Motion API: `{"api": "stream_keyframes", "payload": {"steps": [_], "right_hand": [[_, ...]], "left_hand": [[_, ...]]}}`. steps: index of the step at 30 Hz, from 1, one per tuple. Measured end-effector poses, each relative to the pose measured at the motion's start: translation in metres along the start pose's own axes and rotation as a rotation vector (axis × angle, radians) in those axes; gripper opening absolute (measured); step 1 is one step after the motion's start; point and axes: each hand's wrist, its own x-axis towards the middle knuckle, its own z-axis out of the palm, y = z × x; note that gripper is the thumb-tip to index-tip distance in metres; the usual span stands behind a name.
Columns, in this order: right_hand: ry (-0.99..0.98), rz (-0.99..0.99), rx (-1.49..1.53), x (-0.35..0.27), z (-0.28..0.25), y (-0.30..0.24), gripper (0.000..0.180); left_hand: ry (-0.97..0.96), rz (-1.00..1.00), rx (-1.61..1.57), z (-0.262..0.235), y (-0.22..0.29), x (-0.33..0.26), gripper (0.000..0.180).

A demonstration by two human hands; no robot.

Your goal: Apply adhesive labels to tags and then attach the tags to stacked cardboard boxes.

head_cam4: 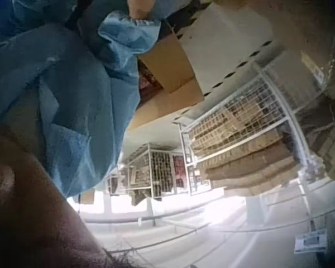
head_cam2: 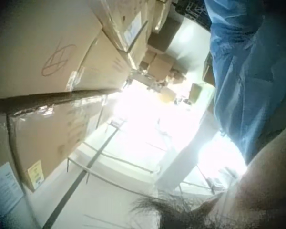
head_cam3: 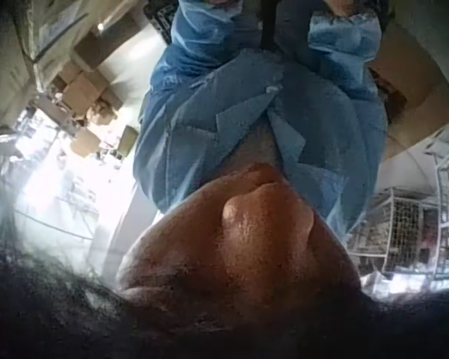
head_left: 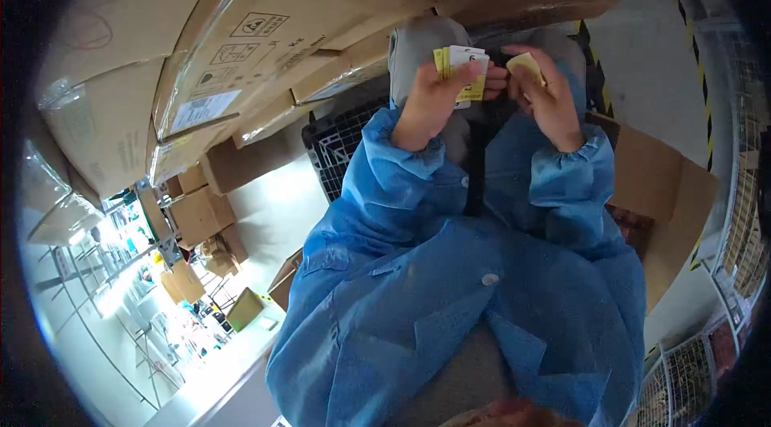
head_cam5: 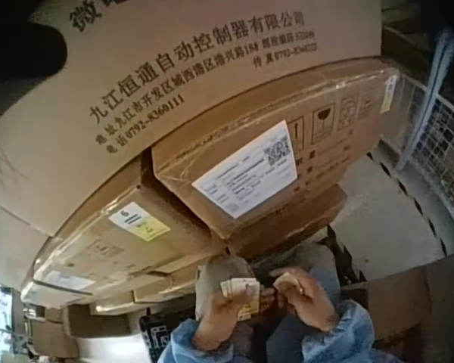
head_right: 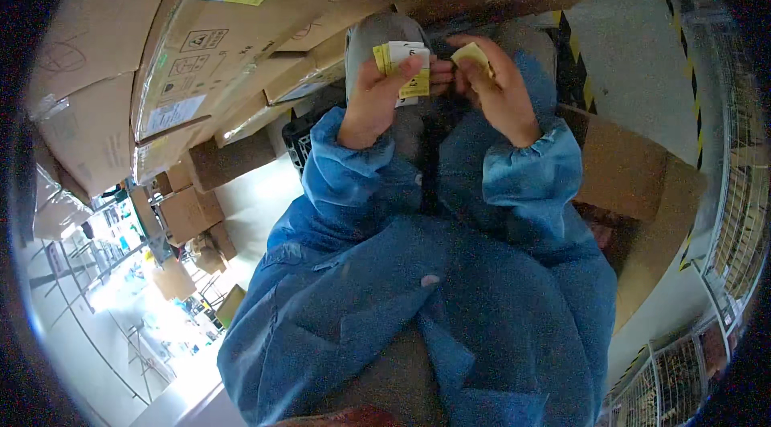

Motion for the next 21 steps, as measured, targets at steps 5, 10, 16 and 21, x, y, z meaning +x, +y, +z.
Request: {"api": "stream_keyframes", "payload": {"steps": [5, 10, 16, 21], "right_hand": [[0.089, -0.272, -0.085, 0.001, 0.005, 0.01, 0.02], [0.054, -0.211, -0.267, 0.001, -0.008, 0.003, 0.013], [0.017, -0.185, -0.329, 0.0, -0.02, 0.004, 0.016], [0.05, -0.234, -0.458, -0.001, -0.017, 0.0, 0.016]], "left_hand": [[0.095, 0.022, 0.379, 0.007, 0.003, 0.005, 0.023], [-0.053, -0.015, 0.235, 0.006, -0.006, 0.017, 0.025], [-0.055, -0.004, 0.256, 0.005, -0.011, 0.018, 0.022], [0.022, 0.091, 0.449, -0.007, -0.022, 0.019, 0.022]]}}
